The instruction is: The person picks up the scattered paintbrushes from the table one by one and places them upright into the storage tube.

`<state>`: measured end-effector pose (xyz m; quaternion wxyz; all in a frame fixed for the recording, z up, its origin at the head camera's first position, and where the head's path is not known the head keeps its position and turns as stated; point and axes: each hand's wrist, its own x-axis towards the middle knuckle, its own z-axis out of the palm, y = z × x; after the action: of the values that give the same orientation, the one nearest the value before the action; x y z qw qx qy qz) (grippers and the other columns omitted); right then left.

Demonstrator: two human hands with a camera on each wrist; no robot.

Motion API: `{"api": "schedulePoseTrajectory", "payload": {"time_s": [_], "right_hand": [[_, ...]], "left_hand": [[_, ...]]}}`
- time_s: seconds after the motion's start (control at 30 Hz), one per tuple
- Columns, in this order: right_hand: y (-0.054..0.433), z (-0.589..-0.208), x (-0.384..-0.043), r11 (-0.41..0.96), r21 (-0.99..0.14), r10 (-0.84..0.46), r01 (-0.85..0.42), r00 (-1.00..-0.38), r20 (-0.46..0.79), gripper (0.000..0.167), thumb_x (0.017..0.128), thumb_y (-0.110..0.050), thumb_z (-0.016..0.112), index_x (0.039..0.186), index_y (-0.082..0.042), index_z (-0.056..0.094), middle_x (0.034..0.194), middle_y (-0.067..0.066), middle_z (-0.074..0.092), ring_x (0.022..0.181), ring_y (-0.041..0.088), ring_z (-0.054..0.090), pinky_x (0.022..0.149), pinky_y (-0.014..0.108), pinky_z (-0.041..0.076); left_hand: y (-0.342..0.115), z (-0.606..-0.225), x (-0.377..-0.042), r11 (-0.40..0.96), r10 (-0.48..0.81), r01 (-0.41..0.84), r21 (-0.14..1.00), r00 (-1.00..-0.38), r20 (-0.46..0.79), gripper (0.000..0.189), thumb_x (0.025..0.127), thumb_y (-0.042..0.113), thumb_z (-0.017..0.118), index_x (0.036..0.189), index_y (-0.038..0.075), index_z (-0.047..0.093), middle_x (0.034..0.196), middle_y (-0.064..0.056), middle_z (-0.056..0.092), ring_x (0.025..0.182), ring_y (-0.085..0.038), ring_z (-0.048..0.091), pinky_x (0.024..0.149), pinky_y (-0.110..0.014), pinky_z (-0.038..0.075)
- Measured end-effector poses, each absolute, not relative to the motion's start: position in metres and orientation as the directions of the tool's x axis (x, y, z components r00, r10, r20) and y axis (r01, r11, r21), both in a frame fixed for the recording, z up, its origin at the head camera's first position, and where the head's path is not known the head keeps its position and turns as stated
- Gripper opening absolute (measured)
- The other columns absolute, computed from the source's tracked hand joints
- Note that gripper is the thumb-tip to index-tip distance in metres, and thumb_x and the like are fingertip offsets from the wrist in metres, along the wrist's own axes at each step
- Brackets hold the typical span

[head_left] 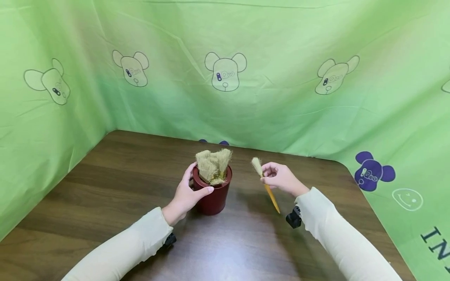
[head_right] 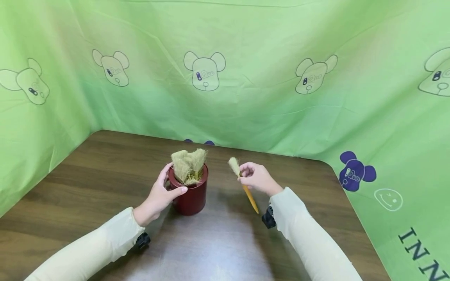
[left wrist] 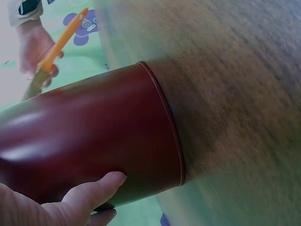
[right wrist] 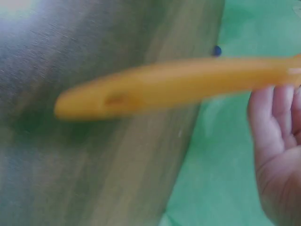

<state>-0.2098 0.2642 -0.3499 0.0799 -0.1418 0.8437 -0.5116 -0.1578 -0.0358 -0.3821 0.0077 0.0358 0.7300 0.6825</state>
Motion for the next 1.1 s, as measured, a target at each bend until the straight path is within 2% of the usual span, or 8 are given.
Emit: {"api": "schedulePoseTrajectory", "payload": {"time_s": [0.17,0.47,0.8,0.93,1.1], "right_hand": [[0.263,-0.333,-0.21,0.356,-0.919,-0.371,-0.168,-0.928,0.026,0.032,0.08,0.006,0.061,0.108,0.016,0.049,0.081,0.002,0.056,0.071,0.008,0.058,0.061,0.025,0.053],[0.252,-0.296,-0.211,0.354,-0.914,-0.366,-0.199,-0.929,0.06,0.031,0.08,0.005,0.061,0.108,0.013,0.05,0.085,0.004,0.055,0.074,0.009,0.057,0.065,0.024,0.053],[0.232,-0.276,-0.217,0.356,-0.906,-0.38,-0.23,-0.921,0.084,0.029,0.08,0.004,0.061,0.107,0.008,0.052,0.086,0.005,0.056,0.075,0.01,0.058,0.066,0.025,0.053],[0.223,-0.271,-0.215,0.173,-0.97,-0.337,-0.168,-0.936,0.102,0.018,0.083,0.009,0.056,0.098,-0.001,0.054,0.084,0.003,0.055,0.076,0.011,0.058,0.065,0.024,0.054],[0.212,-0.267,-0.212,-0.155,-0.983,-0.235,-0.104,-0.962,0.139,0.021,0.087,0.013,0.047,0.093,-0.006,0.051,0.082,0.003,0.05,0.074,0.012,0.058,0.064,0.025,0.055]], "left_hand": [[-0.035,-0.382,-0.158,0.071,0.062,0.051,0.996,-0.997,0.046,0.088,0.076,0.007,0.076,0.15,0.013,0.027,0.134,-0.02,0.044,0.119,-0.035,0.047,0.095,-0.051,0.04],[-0.036,-0.382,-0.159,0.069,0.064,0.049,0.996,-0.997,0.045,0.088,0.077,0.008,0.076,0.15,0.014,0.027,0.134,-0.019,0.044,0.119,-0.035,0.047,0.096,-0.051,0.04],[-0.036,-0.382,-0.159,0.07,0.063,0.051,0.996,-0.997,0.046,0.087,0.077,0.008,0.077,0.149,0.014,0.029,0.134,-0.018,0.046,0.12,-0.034,0.048,0.096,-0.05,0.04],[-0.037,-0.381,-0.16,0.066,0.068,0.045,0.997,-0.997,0.041,0.087,0.077,0.009,0.077,0.149,0.015,0.029,0.134,-0.018,0.046,0.12,-0.033,0.048,0.097,-0.051,0.04],[-0.038,-0.381,-0.16,0.061,0.072,0.041,0.997,-0.997,0.037,0.087,0.077,0.009,0.077,0.149,0.014,0.029,0.134,-0.018,0.045,0.12,-0.034,0.047,0.097,-0.051,0.04]]}}
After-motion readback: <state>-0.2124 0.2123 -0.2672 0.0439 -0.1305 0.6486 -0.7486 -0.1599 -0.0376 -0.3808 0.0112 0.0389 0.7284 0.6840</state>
